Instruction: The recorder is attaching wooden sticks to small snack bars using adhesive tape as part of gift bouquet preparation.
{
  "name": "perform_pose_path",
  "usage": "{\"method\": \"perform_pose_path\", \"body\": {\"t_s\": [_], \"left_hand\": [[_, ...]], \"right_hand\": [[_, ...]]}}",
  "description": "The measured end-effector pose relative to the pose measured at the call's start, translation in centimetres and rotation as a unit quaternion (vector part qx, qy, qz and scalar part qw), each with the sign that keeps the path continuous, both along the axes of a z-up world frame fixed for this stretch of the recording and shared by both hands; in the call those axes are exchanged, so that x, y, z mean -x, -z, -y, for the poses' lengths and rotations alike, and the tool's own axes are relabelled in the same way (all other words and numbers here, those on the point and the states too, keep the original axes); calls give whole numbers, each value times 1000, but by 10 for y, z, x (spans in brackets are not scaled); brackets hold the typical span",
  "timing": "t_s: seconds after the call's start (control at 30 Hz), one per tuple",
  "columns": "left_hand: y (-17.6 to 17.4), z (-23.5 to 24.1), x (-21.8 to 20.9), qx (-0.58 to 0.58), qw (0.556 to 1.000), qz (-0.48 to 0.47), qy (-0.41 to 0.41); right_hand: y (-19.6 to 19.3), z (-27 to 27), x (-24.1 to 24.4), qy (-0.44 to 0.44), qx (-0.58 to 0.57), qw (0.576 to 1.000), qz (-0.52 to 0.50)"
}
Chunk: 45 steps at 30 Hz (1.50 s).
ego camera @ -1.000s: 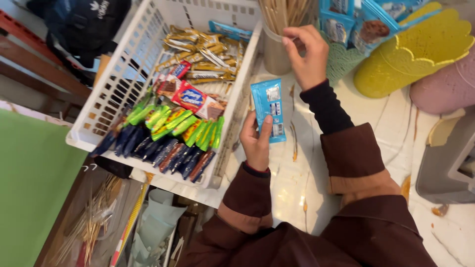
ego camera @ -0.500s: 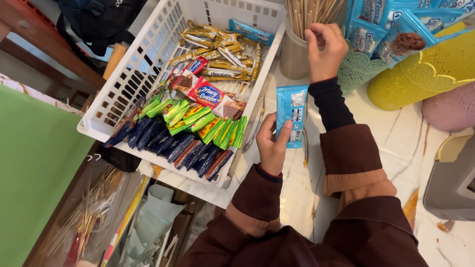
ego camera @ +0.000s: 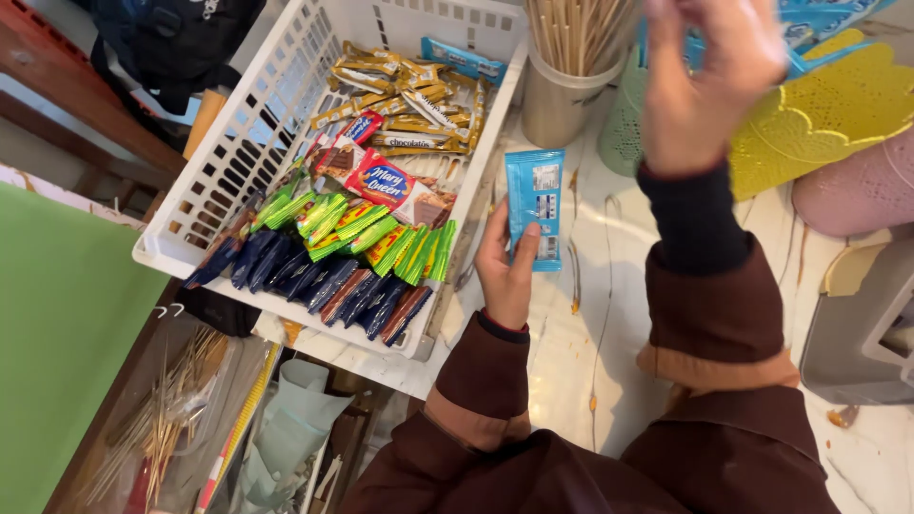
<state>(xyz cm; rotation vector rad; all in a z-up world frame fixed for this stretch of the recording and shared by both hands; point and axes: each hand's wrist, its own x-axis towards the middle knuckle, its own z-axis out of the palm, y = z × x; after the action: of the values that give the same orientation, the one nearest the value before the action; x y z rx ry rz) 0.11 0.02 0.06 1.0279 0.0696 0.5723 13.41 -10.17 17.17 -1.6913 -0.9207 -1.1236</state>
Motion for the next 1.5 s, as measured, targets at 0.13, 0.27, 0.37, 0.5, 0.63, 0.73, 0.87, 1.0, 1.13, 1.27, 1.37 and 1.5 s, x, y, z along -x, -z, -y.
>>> {"method": "perform_pose_path", "body": {"t_s": [0.13,0.27,0.37,0.5,0.63,0.73,0.87,1.0,1.13,1.27,1.37,1.5], "left_hand": [[12,1,-4,-32,999,4,-40],[11,2,-2,-36,999,2,-32],[9,4,-2,-24,1000,2,-14],[17,4,-6,-10,999,27,13],[22,5,-4,-21,999,-1,32],[13,5,-3,-34,998,-3,47],[18,4,-1,-65,995,24,76],[6,4,3,-84,989,40,113],[14,6,1,-92,988,29,120],[14,6,3,-46,988,34,145],[12,8,3,-12,984,30,178],[15,6,3,-14,979,23,200]], "right_hand": [[-24,35,64,-6,43,998,-45],[-12,55,103,-117,-26,949,-293],[66,73,92,-209,-31,904,-371],[120,61,79,-255,-55,842,-472],[144,52,74,-269,-69,796,-538],[148,49,72,-283,-66,790,-539],[147,50,73,-268,-56,794,-543],[140,51,73,-265,-57,797,-540],[138,55,70,-207,-15,834,-511],[141,57,66,-212,-24,858,-468],[119,50,68,-299,-114,804,-501],[126,55,64,-320,-136,766,-540]]}}
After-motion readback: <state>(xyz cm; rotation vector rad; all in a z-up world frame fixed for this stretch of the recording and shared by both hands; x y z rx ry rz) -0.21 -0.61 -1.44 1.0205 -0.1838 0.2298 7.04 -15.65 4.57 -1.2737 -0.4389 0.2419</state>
